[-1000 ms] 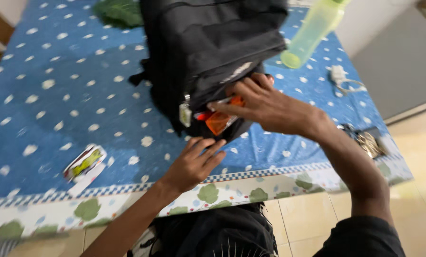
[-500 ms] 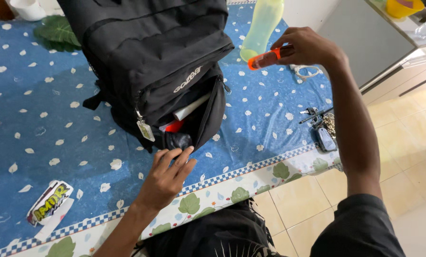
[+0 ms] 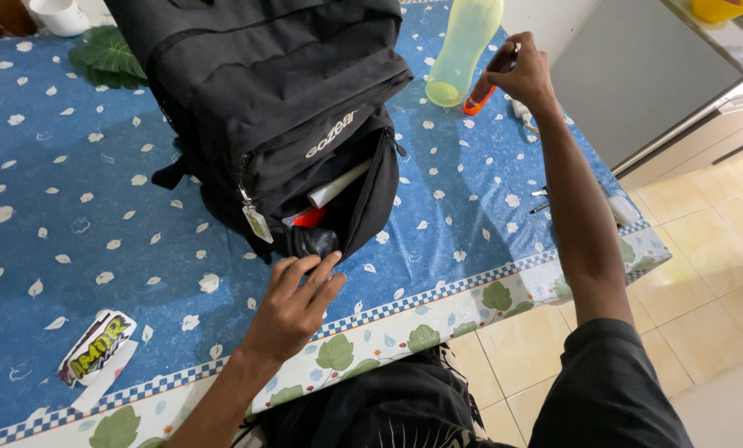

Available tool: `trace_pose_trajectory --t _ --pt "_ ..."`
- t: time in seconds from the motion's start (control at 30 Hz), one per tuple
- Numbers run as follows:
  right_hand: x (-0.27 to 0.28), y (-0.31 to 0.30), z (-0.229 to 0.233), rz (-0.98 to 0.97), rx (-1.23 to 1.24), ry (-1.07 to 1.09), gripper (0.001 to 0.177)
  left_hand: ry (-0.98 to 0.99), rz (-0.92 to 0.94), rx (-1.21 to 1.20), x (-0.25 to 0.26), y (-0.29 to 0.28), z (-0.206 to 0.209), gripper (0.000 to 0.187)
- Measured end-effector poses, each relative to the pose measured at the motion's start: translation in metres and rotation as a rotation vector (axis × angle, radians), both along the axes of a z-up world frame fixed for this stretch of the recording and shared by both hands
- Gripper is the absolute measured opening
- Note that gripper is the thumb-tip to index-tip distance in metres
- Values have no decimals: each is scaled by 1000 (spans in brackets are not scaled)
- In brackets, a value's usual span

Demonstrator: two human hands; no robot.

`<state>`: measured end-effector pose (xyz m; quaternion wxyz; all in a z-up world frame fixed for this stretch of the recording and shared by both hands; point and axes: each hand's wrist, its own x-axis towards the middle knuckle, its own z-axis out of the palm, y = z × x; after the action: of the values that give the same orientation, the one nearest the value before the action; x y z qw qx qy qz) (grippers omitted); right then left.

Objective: The person unpacks a black backpack placed on a table, removing a water bottle, wallet, keys, charger, hairbrush, and other small items. The person places each item on the table and then zips the backpack closed.

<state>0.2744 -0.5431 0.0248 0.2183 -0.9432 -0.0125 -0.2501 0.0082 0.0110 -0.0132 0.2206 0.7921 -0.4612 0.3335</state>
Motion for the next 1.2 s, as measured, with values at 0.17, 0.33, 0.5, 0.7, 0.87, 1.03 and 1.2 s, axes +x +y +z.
trace_pose_trajectory --t 0.17,0.33,0.5,0.7,0.87,1.03,1.2 --pt "17 -8 -21 -39 38 -4 69 10 -4 0 0 1 1 22" --pt "12 -1 -10 -89 -72 0 90 -1 -21 0 1 1 6 23" --pt "-65 88 64 -467 -362 117 43 -23 -15 18 0 6 4 21" --pt "-193 242 117 321 -365 -71 20 -58 -11 24 -1 5 3 21" --pt "-200 324 96 958 -608 -156 22 -51 -15 46 -3 6 7 18" --pt "-163 353 58 457 -1059 342 12 -66 -13 46 -3 5 8 17" --pt "-147 348 26 355 -1033 358 24 -108 14 70 -3 3 1 17"
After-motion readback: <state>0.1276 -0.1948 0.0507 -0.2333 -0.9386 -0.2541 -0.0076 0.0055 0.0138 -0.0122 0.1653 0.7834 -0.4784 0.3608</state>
